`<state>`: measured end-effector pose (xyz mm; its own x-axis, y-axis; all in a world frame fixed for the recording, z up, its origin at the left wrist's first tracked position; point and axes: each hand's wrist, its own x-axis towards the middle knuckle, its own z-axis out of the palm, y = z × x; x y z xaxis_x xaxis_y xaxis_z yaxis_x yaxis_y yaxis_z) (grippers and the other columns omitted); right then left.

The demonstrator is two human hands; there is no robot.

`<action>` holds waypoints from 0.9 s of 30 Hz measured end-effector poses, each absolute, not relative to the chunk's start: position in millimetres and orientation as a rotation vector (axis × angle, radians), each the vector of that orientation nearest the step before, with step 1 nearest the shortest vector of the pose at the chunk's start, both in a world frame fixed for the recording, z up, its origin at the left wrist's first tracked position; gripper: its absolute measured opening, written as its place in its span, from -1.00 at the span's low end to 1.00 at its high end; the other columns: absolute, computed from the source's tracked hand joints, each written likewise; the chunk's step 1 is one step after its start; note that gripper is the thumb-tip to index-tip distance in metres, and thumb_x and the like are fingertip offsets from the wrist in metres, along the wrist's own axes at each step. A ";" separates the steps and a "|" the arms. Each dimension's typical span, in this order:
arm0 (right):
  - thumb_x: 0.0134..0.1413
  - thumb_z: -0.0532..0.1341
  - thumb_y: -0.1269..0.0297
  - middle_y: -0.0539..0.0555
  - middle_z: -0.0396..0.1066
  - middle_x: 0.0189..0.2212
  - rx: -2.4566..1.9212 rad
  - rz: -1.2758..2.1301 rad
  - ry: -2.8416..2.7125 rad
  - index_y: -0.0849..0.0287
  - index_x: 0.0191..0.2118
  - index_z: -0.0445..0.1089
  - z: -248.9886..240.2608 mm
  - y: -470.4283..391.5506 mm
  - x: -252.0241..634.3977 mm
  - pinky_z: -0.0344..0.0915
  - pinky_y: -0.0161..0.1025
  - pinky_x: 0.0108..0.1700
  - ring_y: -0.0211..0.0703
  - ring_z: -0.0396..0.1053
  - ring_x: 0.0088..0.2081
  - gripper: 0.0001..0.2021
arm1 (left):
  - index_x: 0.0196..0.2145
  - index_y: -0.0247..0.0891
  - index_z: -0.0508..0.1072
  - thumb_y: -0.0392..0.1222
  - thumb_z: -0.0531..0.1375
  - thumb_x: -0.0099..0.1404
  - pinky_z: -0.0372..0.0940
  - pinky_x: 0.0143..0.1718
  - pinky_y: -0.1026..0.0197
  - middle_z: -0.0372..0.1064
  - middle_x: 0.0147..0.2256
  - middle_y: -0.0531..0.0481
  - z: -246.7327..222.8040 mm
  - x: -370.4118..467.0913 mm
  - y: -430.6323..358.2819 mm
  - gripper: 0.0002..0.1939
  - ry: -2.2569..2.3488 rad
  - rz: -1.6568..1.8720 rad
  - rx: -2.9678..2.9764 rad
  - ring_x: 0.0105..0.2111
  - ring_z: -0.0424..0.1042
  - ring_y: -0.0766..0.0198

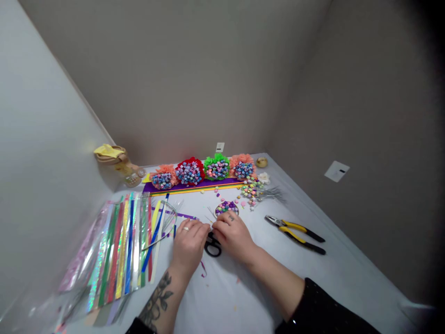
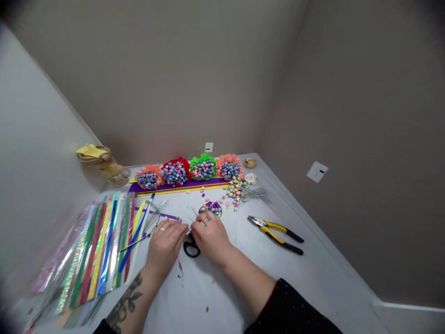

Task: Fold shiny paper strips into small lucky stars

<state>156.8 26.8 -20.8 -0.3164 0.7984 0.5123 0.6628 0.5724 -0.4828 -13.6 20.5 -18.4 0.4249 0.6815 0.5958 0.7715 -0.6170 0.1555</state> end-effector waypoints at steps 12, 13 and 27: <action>0.10 0.09 0.42 0.09 0.32 -0.46 -1.338 0.012 -2.001 0.17 -0.43 0.37 -23.4 29.5 153.9 0.11 -0.21 -0.25 -0.09 0.19 -0.31 -0.85 | -0.20 -0.25 0.46 -0.30 0.11 0.26 0.27 -0.20 0.09 0.49 -0.34 -0.07 -14.9 -11.7 17.9 -0.83 -1.293 -0.922 -2.446 -0.29 0.41 0.14; 0.11 0.10 0.40 0.10 0.33 -0.45 -1.363 0.056 -1.942 0.17 -0.43 0.36 -23.8 30.1 154.7 0.12 -0.22 -0.25 -0.09 0.20 -0.31 -0.86 | -0.21 -0.25 0.46 -0.30 0.12 0.26 0.27 -0.21 0.09 0.49 -0.33 -0.07 -15.0 -10.8 17.5 -0.83 -1.310 -0.924 -2.441 -0.30 0.41 0.14; -0.23 0.25 0.31 -0.11 0.27 -0.67 -1.047 1.625 -0.806 0.17 -0.47 0.22 -25.5 25.6 137.0 -0.08 -0.42 -0.66 -0.41 0.06 -0.70 -0.83 | -0.30 -0.23 0.49 -0.27 0.12 0.20 0.36 -0.29 0.22 0.48 -0.35 -0.05 -31.2 1.0 17.5 -0.84 -1.989 -1.679 -2.385 -0.34 0.46 0.23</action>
